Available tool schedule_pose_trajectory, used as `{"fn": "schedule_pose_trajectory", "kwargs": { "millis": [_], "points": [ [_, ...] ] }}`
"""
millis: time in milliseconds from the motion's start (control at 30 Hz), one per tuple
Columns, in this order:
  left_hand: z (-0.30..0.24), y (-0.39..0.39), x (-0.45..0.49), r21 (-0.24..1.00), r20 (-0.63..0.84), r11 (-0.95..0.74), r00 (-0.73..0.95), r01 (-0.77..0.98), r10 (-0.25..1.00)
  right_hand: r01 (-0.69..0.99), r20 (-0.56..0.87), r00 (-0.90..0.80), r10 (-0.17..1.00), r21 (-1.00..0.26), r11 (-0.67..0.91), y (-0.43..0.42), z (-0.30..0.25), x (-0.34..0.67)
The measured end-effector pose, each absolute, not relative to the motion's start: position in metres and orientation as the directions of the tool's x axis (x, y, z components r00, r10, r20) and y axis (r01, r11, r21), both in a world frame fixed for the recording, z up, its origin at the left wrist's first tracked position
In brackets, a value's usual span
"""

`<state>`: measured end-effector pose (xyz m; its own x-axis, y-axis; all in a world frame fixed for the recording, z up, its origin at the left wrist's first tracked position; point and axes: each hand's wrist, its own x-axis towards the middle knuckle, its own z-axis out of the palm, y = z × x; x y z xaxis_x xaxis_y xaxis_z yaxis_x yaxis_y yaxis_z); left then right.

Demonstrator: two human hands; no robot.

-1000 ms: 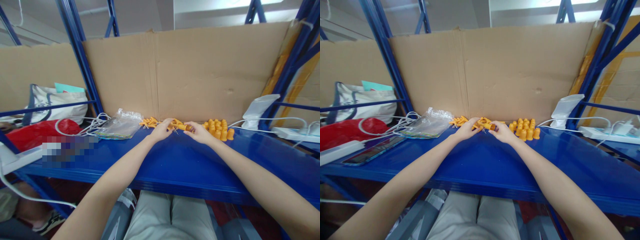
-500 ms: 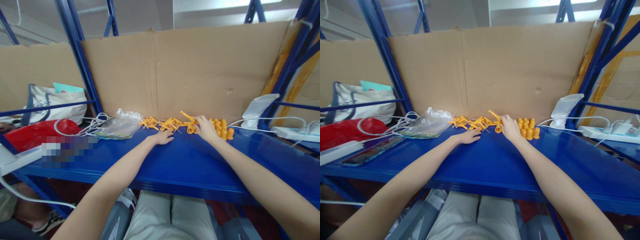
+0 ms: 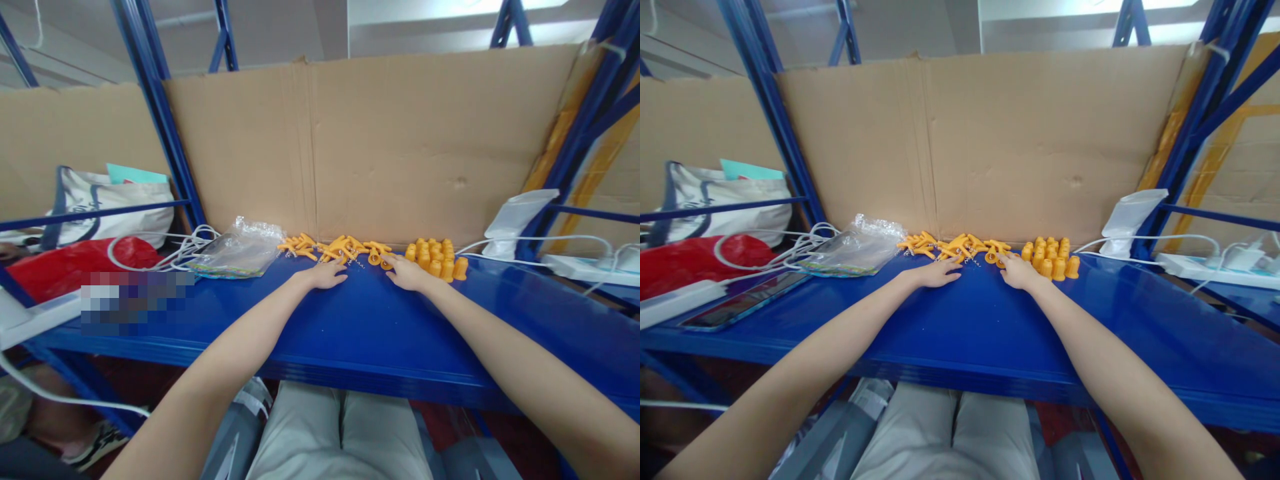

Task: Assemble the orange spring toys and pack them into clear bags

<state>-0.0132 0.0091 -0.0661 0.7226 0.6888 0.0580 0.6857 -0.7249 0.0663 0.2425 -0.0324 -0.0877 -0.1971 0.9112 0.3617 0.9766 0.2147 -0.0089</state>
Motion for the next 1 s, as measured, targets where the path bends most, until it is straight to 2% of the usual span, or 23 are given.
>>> {"fn": "schedule_pose_trajectory", "kwargs": {
  "millis": [167,467,800,900,1000],
  "points": [
    [-0.066,0.008,-0.012,0.071,0.061,-0.714,0.711,0.697,0.700,0.962,0.360,-0.230,0.904,-0.055,0.266,-0.024,-0.093,0.246],
    [-0.070,0.012,-0.012,0.063,0.079,-0.727,0.723,0.684,0.687,0.956,0.357,-0.247,0.901,-0.062,0.287,-0.025,-0.092,0.243],
    [-0.062,-0.007,-0.005,0.036,0.021,-0.688,0.688,0.725,0.726,0.978,0.296,-0.172,0.940,-0.063,0.198,-0.039,-0.082,0.232],
    [-0.062,-0.013,0.000,0.041,0.077,-0.659,0.655,0.751,0.752,0.987,0.260,-0.144,0.955,-0.034,0.159,-0.044,-0.079,0.228],
    [-0.066,-0.016,0.006,0.066,0.195,-0.685,0.664,0.726,0.722,0.990,0.250,-0.130,0.960,-0.023,0.140,-0.047,-0.078,0.226]
  ]
}}
